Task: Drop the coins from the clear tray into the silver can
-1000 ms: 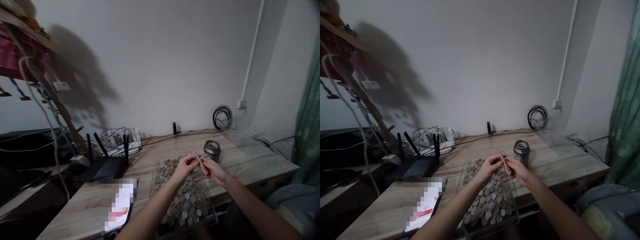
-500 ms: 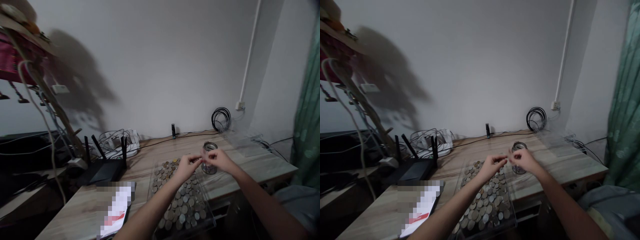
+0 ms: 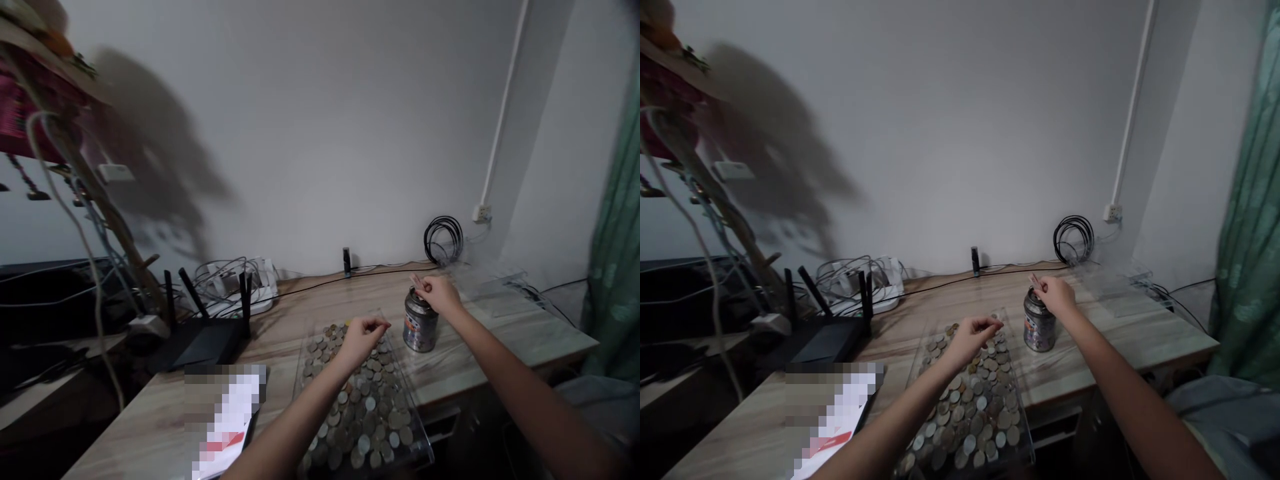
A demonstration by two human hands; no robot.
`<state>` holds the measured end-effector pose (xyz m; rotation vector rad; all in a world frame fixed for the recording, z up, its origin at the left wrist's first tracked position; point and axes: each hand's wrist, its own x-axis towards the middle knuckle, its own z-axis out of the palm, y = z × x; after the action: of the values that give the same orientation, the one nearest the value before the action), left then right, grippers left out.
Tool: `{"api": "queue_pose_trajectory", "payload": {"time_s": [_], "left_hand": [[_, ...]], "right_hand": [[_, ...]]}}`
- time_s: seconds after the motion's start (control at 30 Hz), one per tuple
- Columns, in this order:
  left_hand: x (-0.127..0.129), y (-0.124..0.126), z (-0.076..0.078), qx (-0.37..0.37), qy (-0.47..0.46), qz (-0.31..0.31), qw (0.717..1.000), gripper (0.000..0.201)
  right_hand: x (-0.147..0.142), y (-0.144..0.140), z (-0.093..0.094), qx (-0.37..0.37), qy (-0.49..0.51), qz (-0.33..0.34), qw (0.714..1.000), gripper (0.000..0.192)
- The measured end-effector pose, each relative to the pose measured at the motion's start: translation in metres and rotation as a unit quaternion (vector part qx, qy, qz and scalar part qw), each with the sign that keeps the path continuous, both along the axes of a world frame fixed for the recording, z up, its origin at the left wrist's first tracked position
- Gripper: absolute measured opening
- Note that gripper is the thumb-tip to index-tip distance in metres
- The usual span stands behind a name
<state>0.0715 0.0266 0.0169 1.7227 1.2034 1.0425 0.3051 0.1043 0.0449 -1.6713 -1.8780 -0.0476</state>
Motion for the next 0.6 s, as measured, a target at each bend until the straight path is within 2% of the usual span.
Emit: {"api": "queue_pose_trajectory", "payload": {"time_s": [0.13, 0.27, 0.4, 0.47, 0.53, 0.6], "left_hand": [[0.006, 0.006, 0.0, -0.006, 0.003, -0.008, 1.0, 0.03], [0.021, 0.019, 0.005, 0.02, 0.028, -0.015, 0.999, 0.028], [0.042, 0.043, 0.021, 0.132, 0.068, 0.011, 0.989, 0.026], [0.055, 0.057, 0.033, 0.211, 0.082, 0.031, 0.974, 0.033], [0.068, 0.071, 0.044, 0.269, 0.093, 0.016, 0.959, 0.045], [0.079, 0.083, 0.055, 0.276, 0.102, -0.021, 0.955, 0.048]], "right_hand": [[0.004, 0.004, 0.007, -0.022, -0.073, 0.012, 0.997, 0.015], [-0.001, 0.006, 0.013, -0.027, -0.096, 0.018, 0.995, 0.015], [-0.011, 0.004, 0.019, -0.03, -0.114, 0.024, 0.993, 0.019], [-0.013, 0.006, 0.021, -0.042, -0.119, 0.034, 0.991, 0.019], [-0.013, 0.009, 0.022, -0.057, -0.12, 0.041, 0.99, 0.02], [-0.012, 0.013, 0.022, -0.066, -0.119, 0.041, 0.99, 0.023]]}}
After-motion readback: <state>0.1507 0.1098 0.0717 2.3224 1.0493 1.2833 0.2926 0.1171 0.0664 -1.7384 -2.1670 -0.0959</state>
